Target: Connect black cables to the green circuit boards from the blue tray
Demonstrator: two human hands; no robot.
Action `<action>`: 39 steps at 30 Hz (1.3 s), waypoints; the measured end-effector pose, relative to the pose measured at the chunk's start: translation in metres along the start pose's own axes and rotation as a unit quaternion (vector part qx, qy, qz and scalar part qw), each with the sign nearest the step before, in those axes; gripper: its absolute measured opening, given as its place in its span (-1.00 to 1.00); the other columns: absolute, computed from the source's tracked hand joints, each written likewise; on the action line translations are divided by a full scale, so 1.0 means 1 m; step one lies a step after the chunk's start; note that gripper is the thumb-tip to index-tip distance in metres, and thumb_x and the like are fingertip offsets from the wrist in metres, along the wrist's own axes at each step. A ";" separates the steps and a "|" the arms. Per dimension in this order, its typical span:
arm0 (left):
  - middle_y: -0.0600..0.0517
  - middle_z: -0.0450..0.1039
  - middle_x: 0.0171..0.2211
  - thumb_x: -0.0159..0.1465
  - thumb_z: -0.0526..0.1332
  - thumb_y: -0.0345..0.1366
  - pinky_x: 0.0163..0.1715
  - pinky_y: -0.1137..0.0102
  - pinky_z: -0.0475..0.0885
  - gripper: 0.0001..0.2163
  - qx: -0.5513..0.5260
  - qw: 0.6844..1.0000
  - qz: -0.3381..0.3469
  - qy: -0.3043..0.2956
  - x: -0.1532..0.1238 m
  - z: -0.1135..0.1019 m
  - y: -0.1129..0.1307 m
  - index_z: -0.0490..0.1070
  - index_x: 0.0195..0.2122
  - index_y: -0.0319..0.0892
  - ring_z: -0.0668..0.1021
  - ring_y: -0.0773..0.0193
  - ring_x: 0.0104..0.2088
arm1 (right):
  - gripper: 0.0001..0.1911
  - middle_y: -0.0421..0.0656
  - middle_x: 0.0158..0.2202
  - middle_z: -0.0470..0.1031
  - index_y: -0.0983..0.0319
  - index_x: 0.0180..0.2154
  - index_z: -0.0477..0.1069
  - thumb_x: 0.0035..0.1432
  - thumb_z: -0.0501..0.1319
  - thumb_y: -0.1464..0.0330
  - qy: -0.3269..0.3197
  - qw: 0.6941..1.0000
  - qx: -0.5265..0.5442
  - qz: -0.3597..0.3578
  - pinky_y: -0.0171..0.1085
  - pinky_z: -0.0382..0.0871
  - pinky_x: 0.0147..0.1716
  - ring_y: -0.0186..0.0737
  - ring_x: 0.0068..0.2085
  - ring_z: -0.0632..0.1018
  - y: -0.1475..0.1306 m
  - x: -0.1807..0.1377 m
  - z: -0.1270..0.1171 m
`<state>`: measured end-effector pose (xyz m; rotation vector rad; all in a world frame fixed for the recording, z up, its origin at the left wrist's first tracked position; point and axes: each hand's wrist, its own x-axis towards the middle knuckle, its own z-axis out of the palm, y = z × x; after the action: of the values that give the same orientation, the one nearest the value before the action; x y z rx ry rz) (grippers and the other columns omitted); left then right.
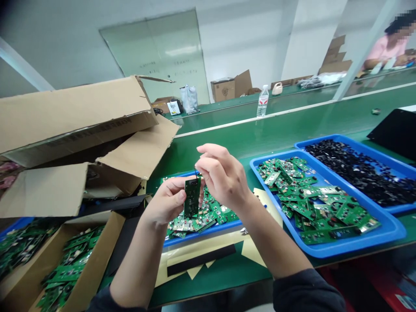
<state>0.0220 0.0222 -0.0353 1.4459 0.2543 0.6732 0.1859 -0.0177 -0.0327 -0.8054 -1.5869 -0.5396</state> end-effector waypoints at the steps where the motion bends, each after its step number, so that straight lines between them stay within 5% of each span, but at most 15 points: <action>1: -0.07 0.48 -0.47 0.10 0.37 -0.02 -0.43 0.37 0.43 -0.66 0.003 1.000 -0.004 -0.009 0.000 -0.001 0.001 0.59 -0.36 -0.26 0.47 0.28 -0.48 | -0.82 -0.08 -0.09 0.43 0.10 -0.20 0.26 0.26 0.06 0.52 -0.003 1.000 0.000 -0.005 -0.16 0.53 -0.27 -0.20 -0.23 0.54 0.000 0.000 0.000; 8: -0.02 0.41 -0.50 0.14 0.34 -0.03 -0.44 0.40 0.36 -0.68 0.060 0.998 -0.016 -0.024 -0.003 -0.007 0.007 0.56 -0.42 -0.25 0.43 0.31 -0.47 | -0.69 -0.08 -0.02 0.35 0.09 -0.14 0.30 0.20 0.08 0.60 -0.024 0.998 0.045 -0.024 -0.16 0.56 -0.25 -0.21 -0.16 0.52 0.005 -0.005 0.001; 11: -0.05 0.47 -0.36 0.15 0.36 -0.13 -0.36 0.40 0.42 -0.75 0.146 0.989 -0.007 0.027 -0.003 -0.008 0.006 0.58 -0.27 -0.22 0.48 0.29 -0.37 | -0.56 -0.07 0.06 0.33 0.01 0.04 0.27 0.22 0.09 0.57 0.007 0.997 0.073 0.029 -0.10 0.55 -0.23 -0.16 -0.14 0.54 0.006 -0.006 0.001; 14: -0.06 0.46 -0.23 0.16 0.36 -0.21 -0.24 0.36 0.48 -0.74 0.236 0.965 0.070 0.087 -0.003 -0.009 0.005 0.56 -0.14 -0.15 0.52 0.25 -0.25 | -0.58 -0.05 0.05 0.36 0.01 0.11 0.24 0.25 0.11 0.46 0.063 0.987 0.093 0.116 -0.07 0.53 -0.19 -0.12 -0.12 0.54 0.007 -0.005 -0.002; 18: -0.03 0.43 -0.21 0.19 0.34 -0.33 -0.19 0.36 0.50 -0.70 0.411 0.867 0.246 0.135 -0.004 -0.011 0.007 0.50 -0.03 -0.06 0.52 0.27 -0.20 | -0.80 -0.08 -0.13 0.49 0.14 -0.08 0.42 0.29 0.13 0.28 0.075 0.950 0.158 0.258 -0.16 0.51 -0.21 -0.20 -0.21 0.55 0.009 0.000 -0.013; 23: -0.01 0.40 -0.19 0.21 0.31 -0.45 -0.18 0.35 0.53 -0.64 0.568 0.713 0.372 0.176 -0.006 -0.013 0.012 0.43 0.03 -0.05 0.52 0.27 -0.16 | -0.63 -0.15 -0.48 0.51 0.21 -0.44 0.48 0.21 0.19 0.07 -0.160 0.839 0.326 0.405 -0.29 0.47 -0.40 -0.29 -0.43 0.53 0.008 0.008 -0.022; 29: -0.03 0.41 -0.17 0.20 0.31 -0.50 -0.17 0.33 0.53 -0.70 0.631 0.628 0.415 0.187 -0.009 -0.013 0.013 0.46 -0.05 -0.13 0.52 0.25 -0.16 | -0.61 -0.17 -0.55 0.49 0.27 -0.49 0.46 0.09 0.28 0.05 -0.271 0.712 0.451 0.465 -0.32 0.42 -0.44 -0.33 -0.49 0.50 -0.002 0.012 -0.016; 33: -0.04 0.42 -0.18 0.20 0.31 -0.49 -0.17 0.34 0.53 -0.71 0.636 0.619 0.419 0.192 -0.009 -0.014 0.012 0.47 -0.06 -0.16 0.53 0.25 -0.17 | -0.70 -0.19 -0.56 0.47 0.26 -0.51 0.46 0.10 0.30 0.17 -0.283 0.704 0.464 0.457 -0.37 0.36 -0.47 -0.37 -0.51 0.45 -0.007 0.013 -0.017; 39: -0.01 0.43 -0.20 0.21 0.31 -0.45 -0.26 0.43 0.54 -0.63 0.588 0.677 0.400 0.189 -0.008 -0.015 0.011 0.42 0.04 -0.07 0.54 0.31 -0.21 | -0.73 -0.23 -0.61 0.41 0.28 -0.47 0.47 0.17 0.23 0.22 -0.293 0.695 0.476 0.452 -0.38 0.29 -0.53 -0.40 -0.55 0.42 -0.005 0.009 -0.015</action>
<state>0.0045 0.0303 -0.0283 2.7115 0.4093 1.7432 0.1915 -0.0306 -0.0210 -0.8129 -1.4705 1.3049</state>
